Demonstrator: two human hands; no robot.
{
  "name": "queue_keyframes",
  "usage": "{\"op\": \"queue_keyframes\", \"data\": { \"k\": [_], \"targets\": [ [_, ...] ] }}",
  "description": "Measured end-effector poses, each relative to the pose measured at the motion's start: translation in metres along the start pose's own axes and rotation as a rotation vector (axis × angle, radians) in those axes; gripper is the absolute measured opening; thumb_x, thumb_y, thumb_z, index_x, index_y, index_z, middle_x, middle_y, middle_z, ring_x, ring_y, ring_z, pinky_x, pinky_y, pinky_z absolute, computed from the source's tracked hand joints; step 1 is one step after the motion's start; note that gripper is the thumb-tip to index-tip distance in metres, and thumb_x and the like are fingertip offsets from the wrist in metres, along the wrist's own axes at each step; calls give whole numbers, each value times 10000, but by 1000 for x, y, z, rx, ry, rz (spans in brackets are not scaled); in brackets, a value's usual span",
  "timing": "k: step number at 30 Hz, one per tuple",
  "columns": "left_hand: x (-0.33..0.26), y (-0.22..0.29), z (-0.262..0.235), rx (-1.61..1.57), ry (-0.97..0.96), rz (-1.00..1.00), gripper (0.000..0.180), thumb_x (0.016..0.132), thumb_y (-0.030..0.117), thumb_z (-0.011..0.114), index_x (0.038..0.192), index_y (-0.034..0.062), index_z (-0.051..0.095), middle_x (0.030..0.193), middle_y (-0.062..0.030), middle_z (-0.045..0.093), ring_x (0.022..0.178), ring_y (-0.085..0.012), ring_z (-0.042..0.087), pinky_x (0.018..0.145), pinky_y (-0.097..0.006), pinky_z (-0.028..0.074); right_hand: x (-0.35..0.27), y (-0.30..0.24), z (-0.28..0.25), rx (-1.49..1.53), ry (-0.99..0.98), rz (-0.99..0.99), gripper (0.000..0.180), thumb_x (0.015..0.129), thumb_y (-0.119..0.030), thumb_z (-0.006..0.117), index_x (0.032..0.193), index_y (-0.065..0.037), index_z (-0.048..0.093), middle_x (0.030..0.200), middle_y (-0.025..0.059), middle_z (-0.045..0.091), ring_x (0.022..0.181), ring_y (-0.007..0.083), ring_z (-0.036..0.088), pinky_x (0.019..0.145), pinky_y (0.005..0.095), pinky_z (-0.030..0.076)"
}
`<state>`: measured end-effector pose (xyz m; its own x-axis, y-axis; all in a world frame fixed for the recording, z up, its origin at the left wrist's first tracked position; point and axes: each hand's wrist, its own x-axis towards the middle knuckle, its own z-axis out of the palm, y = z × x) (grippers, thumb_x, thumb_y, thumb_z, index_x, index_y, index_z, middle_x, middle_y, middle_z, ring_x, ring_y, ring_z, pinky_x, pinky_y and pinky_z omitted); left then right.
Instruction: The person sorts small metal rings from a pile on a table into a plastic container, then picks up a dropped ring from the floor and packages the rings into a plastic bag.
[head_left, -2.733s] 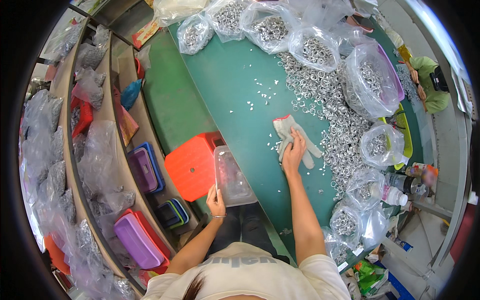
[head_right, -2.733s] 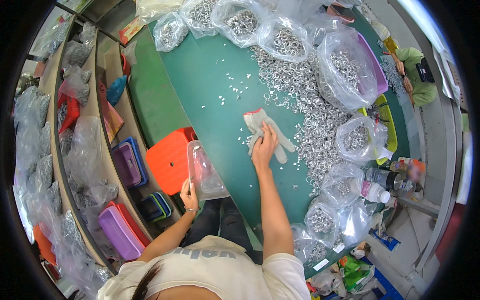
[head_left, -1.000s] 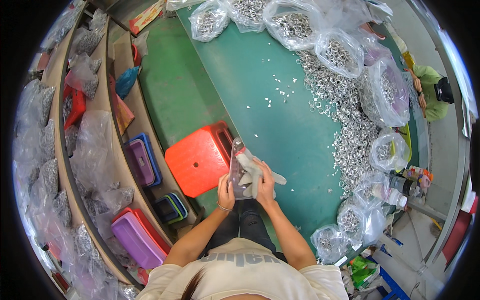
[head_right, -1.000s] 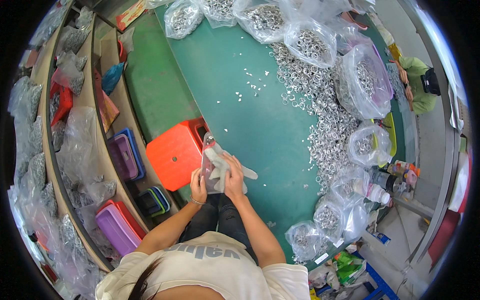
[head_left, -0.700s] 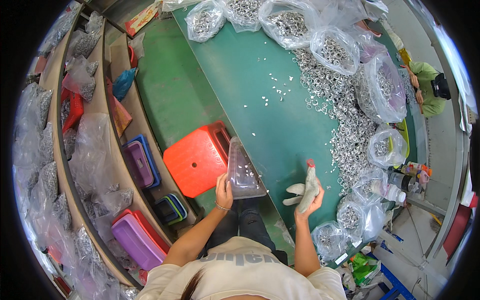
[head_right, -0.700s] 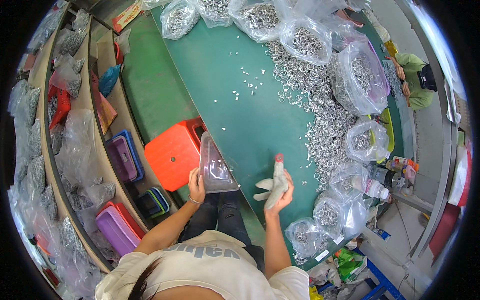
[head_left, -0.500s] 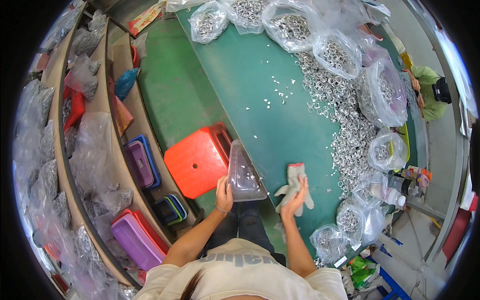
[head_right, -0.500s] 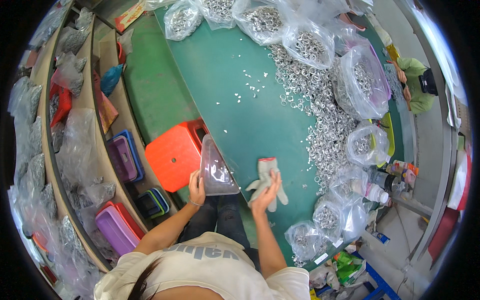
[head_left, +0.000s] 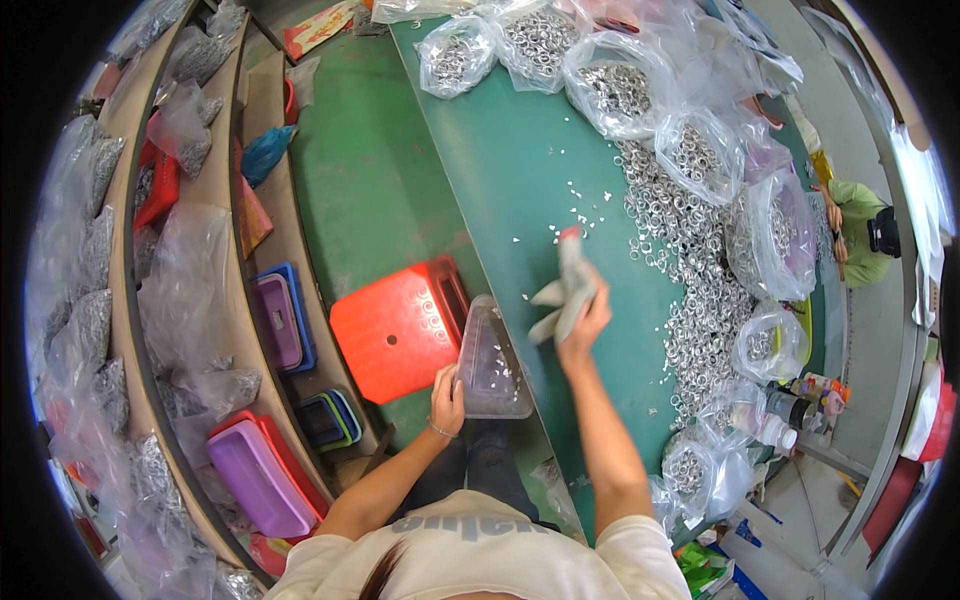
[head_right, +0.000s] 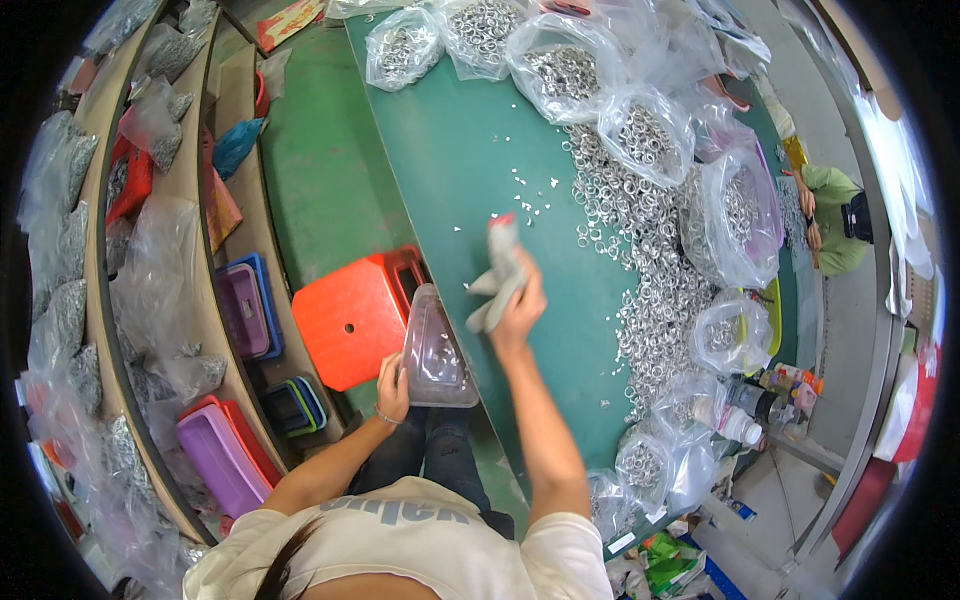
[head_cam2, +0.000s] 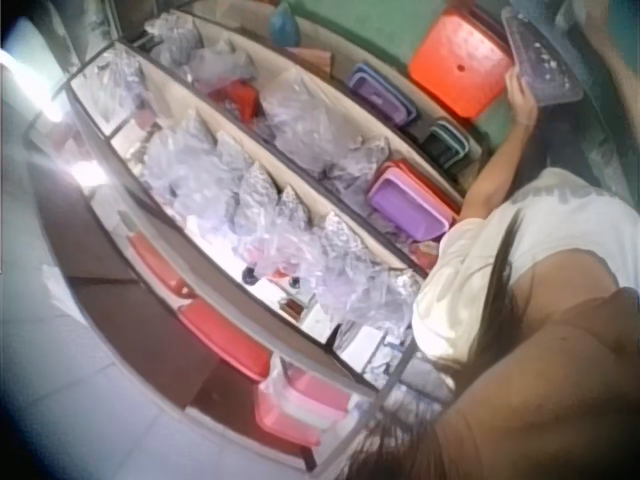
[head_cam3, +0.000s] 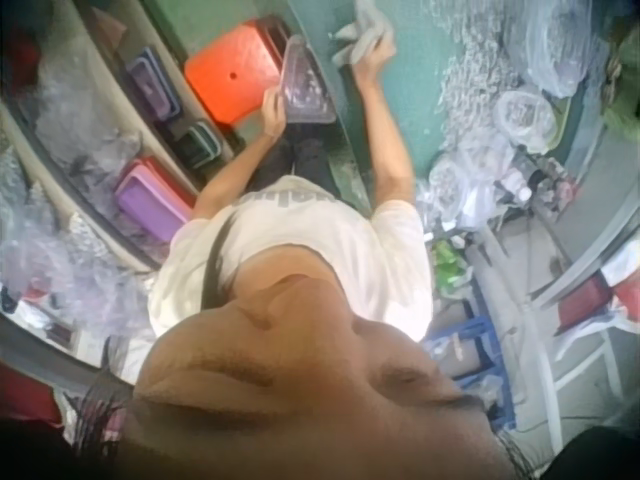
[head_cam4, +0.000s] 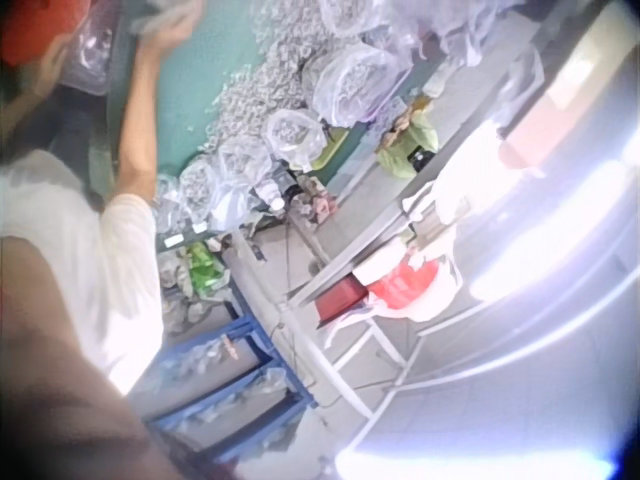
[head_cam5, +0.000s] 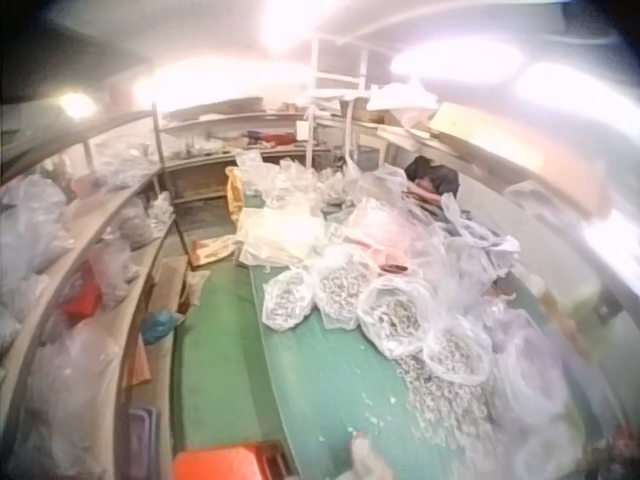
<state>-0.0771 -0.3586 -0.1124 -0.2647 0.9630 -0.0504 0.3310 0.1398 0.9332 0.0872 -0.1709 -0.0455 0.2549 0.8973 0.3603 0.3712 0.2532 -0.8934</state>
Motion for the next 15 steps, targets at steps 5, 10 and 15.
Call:
{"op": "queue_keyframes", "data": {
  "k": [5, 10, 15],
  "targets": [
    [7, 0, 3, -10, -10, -11, 261, 849, 4, 433, 1096, -71, 474, 1075, -199, 493, 995, -307, 507, 879, -326, 389, 112, 41, -3, -52, 237, 98, 236, 842, -74, 398, 1008, 35, 527, 857, 126, 585, 768, 197, 534, 723, 324, 429],
    [7, -6, 1, -37, 9, -44, 264, 846, 6, 441, 1096, -72, 473, 1079, -204, 495, 1002, -313, 510, 879, -325, 390, 113, 54, -45, -290, 163, 167, 215, 820, -92, 427, 940, 24, 564, 866, 142, 590, 760, 262, 554, 721, 340, 432],
    [10, -6, 1, -55, 6, -47, 267, 842, 4, 443, 1096, -69, 475, 1077, -204, 498, 997, -312, 511, 875, -321, 391, 72, 54, -60, -815, -18, 57, 380, 708, -25, 468, 1086, -37, 503, 1111, 119, 510, 1098, 292, 407, 962, 444, 229]
  ]
}}
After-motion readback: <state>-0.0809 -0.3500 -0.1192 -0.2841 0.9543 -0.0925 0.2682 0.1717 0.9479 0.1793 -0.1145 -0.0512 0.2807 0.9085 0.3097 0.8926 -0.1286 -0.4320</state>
